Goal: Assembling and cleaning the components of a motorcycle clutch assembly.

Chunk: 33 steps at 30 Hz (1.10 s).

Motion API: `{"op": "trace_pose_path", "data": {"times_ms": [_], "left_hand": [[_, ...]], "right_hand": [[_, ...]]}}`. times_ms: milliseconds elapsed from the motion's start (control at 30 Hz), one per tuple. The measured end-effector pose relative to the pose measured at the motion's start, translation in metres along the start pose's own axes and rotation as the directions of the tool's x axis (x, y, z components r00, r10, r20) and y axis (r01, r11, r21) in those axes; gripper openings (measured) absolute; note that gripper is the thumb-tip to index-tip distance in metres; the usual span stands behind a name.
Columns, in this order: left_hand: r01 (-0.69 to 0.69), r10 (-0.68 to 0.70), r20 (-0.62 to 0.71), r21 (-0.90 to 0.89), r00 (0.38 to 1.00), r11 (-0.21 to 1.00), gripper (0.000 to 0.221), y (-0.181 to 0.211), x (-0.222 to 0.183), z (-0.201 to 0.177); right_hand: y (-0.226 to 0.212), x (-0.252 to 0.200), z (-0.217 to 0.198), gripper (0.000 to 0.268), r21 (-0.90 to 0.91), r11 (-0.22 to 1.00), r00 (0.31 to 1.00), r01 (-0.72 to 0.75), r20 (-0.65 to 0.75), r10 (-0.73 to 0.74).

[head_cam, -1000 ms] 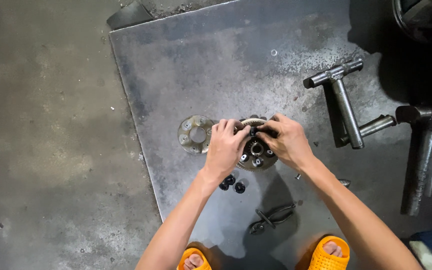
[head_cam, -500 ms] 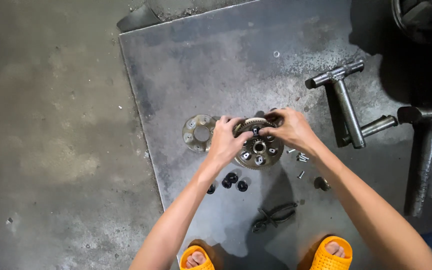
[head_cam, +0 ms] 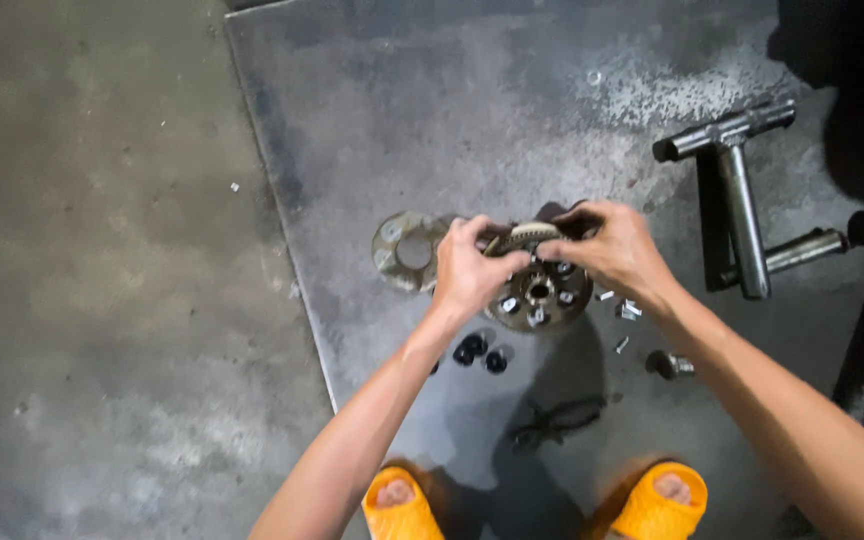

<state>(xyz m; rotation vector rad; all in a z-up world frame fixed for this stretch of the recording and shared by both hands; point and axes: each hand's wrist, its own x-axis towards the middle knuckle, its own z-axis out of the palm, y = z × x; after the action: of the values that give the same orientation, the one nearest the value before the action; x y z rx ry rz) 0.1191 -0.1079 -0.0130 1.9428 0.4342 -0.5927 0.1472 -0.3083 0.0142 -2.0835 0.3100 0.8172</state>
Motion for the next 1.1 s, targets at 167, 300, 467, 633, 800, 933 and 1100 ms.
{"op": "trace_pose_path", "data": {"times_ms": [167, 300, 467, 633, 800, 933, 1100], "left_hand": [[-0.043, 0.044, -0.012, 0.040, 0.999, 0.998, 0.047, 0.002, -0.005, -0.001], [-0.009, 0.010, 0.043, -0.012, 0.999, 1.000, 0.054, -0.002, -0.003, -0.002], [-0.073, 0.073, -0.009, -0.025, 0.997, 0.997, 0.050, 0.007, -0.012, -0.003], [-0.080, 0.080, -0.049, 0.017, 0.996, 0.997, 0.047, 0.002, -0.014, 0.003], [-0.051, 0.051, -0.009, -0.001, 0.999, 0.999, 0.042, -0.011, 0.000, 0.008], [-0.013, 0.012, 0.006, 0.020, 1.000, 1.000, 0.050, -0.013, 0.006, 0.005], [-0.045, 0.045, -0.025, 0.015, 0.999, 0.999, 0.045, -0.014, 0.000, 0.007]], "right_hand": [[0.011, 0.007, -0.001, 0.058, -0.062, 0.997, 0.998, 0.054, 0.040, -0.052], [0.029, 0.019, 0.004, 0.065, -0.213, 0.972, 0.993, 0.102, 0.075, -0.088], [0.024, 0.013, 0.005, 0.060, -0.175, 0.974, 0.990, 0.143, 0.011, -0.143], [0.026, 0.009, 0.009, 0.058, -0.231, 0.954, 0.976, 0.193, -0.059, -0.212], [0.022, 0.015, 0.008, 0.056, -0.218, 0.967, 0.990, 0.134, -0.014, -0.140], [0.013, 0.019, 0.009, 0.050, -0.164, 0.985, 0.998, 0.063, 0.001, -0.063], [0.004, 0.004, 0.010, 0.048, -0.065, 0.997, 0.997, 0.048, -0.060, -0.052]]}}
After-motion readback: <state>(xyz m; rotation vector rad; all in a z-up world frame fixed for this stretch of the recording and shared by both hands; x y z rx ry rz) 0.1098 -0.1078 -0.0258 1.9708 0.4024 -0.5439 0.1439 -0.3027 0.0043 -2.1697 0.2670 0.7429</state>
